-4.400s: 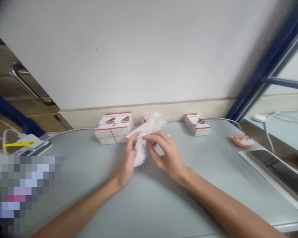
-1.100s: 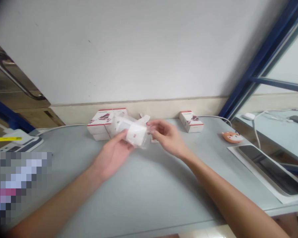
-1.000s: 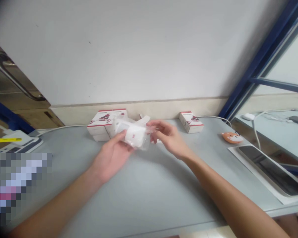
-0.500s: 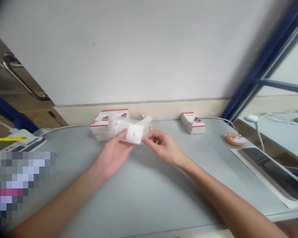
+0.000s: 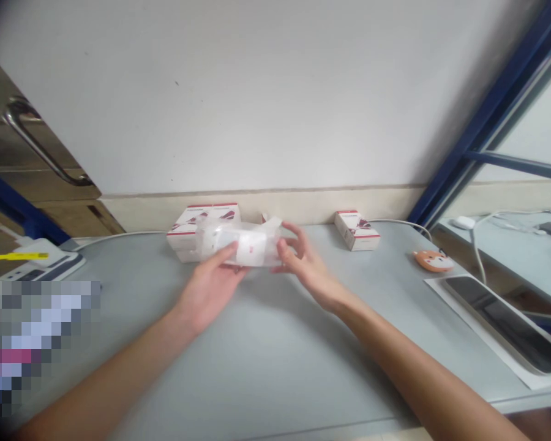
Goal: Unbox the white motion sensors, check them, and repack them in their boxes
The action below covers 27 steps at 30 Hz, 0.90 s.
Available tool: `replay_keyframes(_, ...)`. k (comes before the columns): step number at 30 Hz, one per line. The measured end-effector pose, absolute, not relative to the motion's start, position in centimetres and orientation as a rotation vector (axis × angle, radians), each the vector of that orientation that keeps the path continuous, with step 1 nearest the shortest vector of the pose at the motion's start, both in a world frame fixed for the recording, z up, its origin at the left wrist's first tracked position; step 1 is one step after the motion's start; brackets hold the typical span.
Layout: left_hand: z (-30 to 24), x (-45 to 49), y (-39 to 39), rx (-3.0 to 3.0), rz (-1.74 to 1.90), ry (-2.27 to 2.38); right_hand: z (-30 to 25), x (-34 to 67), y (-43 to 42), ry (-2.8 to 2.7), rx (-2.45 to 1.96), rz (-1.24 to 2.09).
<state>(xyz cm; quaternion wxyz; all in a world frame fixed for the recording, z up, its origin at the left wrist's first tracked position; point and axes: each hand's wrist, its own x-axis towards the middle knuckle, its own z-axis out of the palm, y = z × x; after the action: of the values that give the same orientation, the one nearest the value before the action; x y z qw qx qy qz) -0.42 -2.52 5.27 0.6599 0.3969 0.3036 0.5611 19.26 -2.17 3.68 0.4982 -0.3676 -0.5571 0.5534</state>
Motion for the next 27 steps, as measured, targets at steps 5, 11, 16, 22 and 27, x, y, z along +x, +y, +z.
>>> replay_keyframes(5, 4.5, -0.4, -2.5, 0.954, 1.196, 0.695, 3.0, 18.1, -2.2, -1.285, -0.873, 1.505)
replay_keyframes(11, 4.0, -0.6, -2.1, 1.038, 1.255, 0.786, 2.5, 18.8, -1.5, -0.922, -0.906, 1.604)
replay_keyframes(16, 4.1, -1.2, -2.2, 1.297, 1.262, 0.881, 3.1, 20.2, -0.7, -0.882, -0.906, 1.706)
replay_keyframes(22, 3.3, -2.2, -0.7, 1.800, 1.413, 1.029, 3.1, 20.9, -0.3, -0.870, -0.878, 1.715)
replay_keyframes(27, 3.5, -2.9, -0.5, 2.068, 1.419, 1.264, 3.3, 21.1, -0.2, -0.991, -0.888, 1.610)
